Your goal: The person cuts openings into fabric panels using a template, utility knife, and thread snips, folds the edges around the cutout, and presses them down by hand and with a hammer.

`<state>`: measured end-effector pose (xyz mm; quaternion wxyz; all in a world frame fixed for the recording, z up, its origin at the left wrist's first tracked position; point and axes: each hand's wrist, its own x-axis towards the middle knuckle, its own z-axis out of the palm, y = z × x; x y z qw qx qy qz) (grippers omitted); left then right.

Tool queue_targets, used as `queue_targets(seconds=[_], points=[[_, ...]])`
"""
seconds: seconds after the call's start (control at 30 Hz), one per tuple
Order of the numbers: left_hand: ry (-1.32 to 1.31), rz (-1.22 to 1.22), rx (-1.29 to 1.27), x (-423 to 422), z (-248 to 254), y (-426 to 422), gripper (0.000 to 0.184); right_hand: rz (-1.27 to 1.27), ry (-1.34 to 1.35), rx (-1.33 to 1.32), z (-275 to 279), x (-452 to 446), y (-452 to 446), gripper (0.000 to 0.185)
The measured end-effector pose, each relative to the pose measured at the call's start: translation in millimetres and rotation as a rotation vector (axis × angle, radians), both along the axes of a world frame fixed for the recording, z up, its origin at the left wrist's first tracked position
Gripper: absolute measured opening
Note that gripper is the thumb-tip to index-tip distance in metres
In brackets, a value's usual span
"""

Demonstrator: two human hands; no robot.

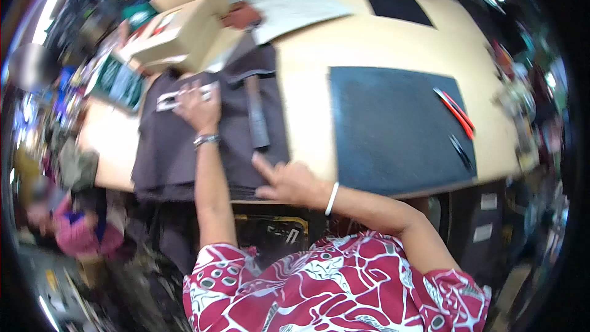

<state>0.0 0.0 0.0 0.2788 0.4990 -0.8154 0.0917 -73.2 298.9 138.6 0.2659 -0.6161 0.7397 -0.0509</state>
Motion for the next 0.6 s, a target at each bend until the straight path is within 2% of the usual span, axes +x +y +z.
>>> queue_targets(seconds=[0.03, 0.07, 0.1, 0.13, 0.17, 0.2, 0.23, 0.27, 0.37, 0.47, 0.57, 0.6], points=[[0.026, -0.089, 0.004, -31.9, -2.9, -3.4, 0.064, 0.011, -0.006, 0.000, -2.3, 19.2, 8.1, 0.075], [0.134, -0.114, -0.126, -26.5, 5.0, -16.2, 0.055, 0.094, 0.000, -0.360, -29.8, 32.4, 17.3, 0.064], [-0.004, -0.101, -0.525, -15.1, 109.2, -83.2, 0.056, 0.148, -0.110, -0.778, -44.4, 43.3, -19.4, 0.050], [0.079, -0.221, -0.429, -21.4, 107.9, -90.8, 0.060, 0.154, -0.092, -0.761, -48.7, 29.8, 3.0, 0.043], [-0.019, -0.162, -0.532, -25.4, 100.1, -83.4, 0.063, 0.154, -0.087, -0.720, -48.8, 22.5, 33.8, 0.036], [-0.078, -0.061, -0.519, -29.2, 113.7, -68.5, 0.063, 0.049, -0.041, -0.824, -51.8, 18.8, 57.6, 0.024], [-0.056, -0.159, -0.513, -22.6, 113.5, -79.6, 0.063, -0.079, -0.015, -0.845, -55.2, 16.3, 81.3, 0.015], [-0.044, -0.155, -0.627, -23.7, 113.0, -84.3, 0.063, -0.202, 0.100, -0.840, -57.9, 8.0, 106.6, 0.013], [-0.122, -0.086, -0.487, -39.7, 131.3, -40.9, 0.071, -0.578, 0.359, -0.754, -71.9, -9.0, 198.6, 0.011], [0.106, -0.471, -0.274, -48.2, 143.3, 15.6, 0.078, -0.974, 0.472, -0.669, -75.9, 2.2, 270.3, 0.013], [0.357, -0.876, 0.101, -63.5, 155.1, 115.6, 0.069, -1.275, 0.585, -0.638, -86.8, 4.6, 318.7, 0.016], [0.238, -0.913, 0.009, -66.7, 155.6, 144.0, 0.069, -1.321, 0.611, -0.547, -87.9, 2.7, 334.6, 0.016]])
